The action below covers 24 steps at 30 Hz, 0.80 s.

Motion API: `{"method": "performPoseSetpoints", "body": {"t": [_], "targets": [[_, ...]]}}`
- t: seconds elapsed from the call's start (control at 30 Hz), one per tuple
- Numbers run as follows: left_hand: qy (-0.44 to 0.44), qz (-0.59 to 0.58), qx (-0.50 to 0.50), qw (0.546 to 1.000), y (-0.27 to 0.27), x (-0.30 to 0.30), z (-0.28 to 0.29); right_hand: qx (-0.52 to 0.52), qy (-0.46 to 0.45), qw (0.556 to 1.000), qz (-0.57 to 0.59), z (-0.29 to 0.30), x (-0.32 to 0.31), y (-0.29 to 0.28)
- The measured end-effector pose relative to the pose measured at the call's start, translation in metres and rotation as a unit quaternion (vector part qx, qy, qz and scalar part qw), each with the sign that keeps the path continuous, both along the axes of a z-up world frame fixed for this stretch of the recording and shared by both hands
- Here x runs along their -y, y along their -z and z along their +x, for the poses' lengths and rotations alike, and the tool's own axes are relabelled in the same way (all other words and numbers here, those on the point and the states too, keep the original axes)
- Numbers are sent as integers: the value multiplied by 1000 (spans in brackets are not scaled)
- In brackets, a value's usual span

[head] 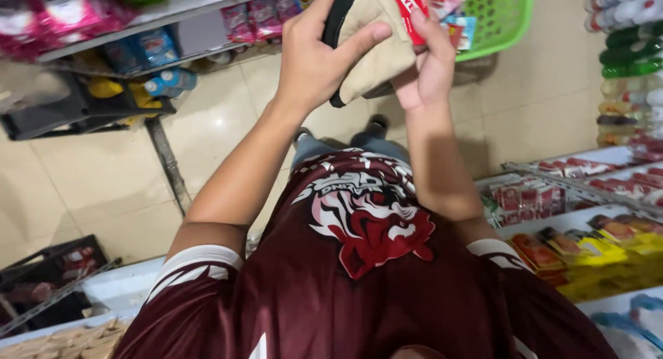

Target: Stocking and organizing small red boxes of dye wax onto store shelves from a basket.

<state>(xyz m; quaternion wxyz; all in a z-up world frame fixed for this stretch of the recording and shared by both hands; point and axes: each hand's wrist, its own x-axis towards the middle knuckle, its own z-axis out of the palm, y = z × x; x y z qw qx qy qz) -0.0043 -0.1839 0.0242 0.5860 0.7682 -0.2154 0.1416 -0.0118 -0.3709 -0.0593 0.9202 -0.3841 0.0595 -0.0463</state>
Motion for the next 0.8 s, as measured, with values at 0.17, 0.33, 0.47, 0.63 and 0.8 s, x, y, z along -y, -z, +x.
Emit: {"method": "performPoseSetpoints", "body": {"t": [0.17,0.33,0.47,0.63,0.8], "targets": [[-1,46,-2,999,18,55,3,-22,-44,986,162,6,62,6],[30,105,116,987,28,107,8,2,-103,988,117,-3,94,-11],[-124,136,216,959,7,137,27,-18,-134,978,159,-18,120,15],[-104,109,157,976,15,168,26,5,-142,971,190,-22,151,14],[15,103,128,986,33,195,2,4,-127,972,197,-16,177,3]]}}
